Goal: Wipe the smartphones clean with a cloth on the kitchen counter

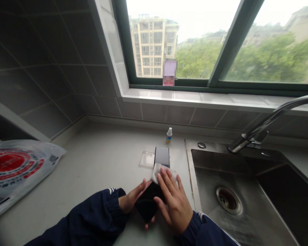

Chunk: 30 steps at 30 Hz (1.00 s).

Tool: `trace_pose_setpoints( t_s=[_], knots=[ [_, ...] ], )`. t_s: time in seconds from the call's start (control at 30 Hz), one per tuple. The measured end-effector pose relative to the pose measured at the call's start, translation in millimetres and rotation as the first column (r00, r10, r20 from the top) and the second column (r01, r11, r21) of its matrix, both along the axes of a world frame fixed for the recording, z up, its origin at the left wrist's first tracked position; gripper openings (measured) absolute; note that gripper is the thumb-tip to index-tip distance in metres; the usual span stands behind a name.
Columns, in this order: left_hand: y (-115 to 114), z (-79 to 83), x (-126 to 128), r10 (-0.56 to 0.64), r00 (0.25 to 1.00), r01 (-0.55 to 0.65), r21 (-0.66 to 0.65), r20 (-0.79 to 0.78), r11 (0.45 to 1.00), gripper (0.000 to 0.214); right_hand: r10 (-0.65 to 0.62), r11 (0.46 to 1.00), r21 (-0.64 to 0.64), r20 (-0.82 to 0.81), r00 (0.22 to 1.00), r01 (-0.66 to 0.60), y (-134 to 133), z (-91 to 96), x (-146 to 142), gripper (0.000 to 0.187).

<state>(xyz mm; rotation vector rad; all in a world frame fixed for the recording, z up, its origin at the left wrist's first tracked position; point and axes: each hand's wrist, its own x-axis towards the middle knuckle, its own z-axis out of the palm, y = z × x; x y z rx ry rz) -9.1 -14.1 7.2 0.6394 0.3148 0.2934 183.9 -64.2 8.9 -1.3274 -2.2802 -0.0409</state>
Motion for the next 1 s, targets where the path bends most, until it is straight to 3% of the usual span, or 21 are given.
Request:
trace_pose_setpoints(
  t_s=[0.1,0.23,0.37,0.53,0.77,1.0],
  knots=[
    [0,2.6,-1,0.042,0.999,-0.042,0.072,0.001,0.997,0.075,-0.067,0.998,-0.013,-0.048,0.997,0.066,2,-1.3,2,0.063],
    [-2,5.2,-2,0.063,0.997,-0.06,0.07,-0.043,0.996,0.071,-0.051,0.999,-0.019,-0.056,0.997,0.05,1,-2.4,0,0.064],
    [-3,5.7,-2,0.047,0.995,-0.048,-0.008,-0.089,0.999,0.077,0.018,1.0,-0.009,-0.003,1.0,-0.018,-3,-2.9,-4,0.066],
    [-2,5.0,4,0.221,0.971,-0.218,-0.05,0.085,0.975,0.065,0.154,0.988,-0.024,0.095,0.983,-0.153,-11,5.5,-14,0.067],
    [1,14.5,9,0.371,0.927,-0.36,-0.151,0.054,0.921,0.069,0.348,0.938,-0.019,0.079,0.934,-0.347,-22,12.3,-25,0.06],
    [-1,23.4,8,0.418,0.908,-0.413,-0.093,0.029,0.906,0.066,0.367,0.929,0.026,0.058,0.929,-0.368,-22,9.6,-28,0.049]
  ],
)
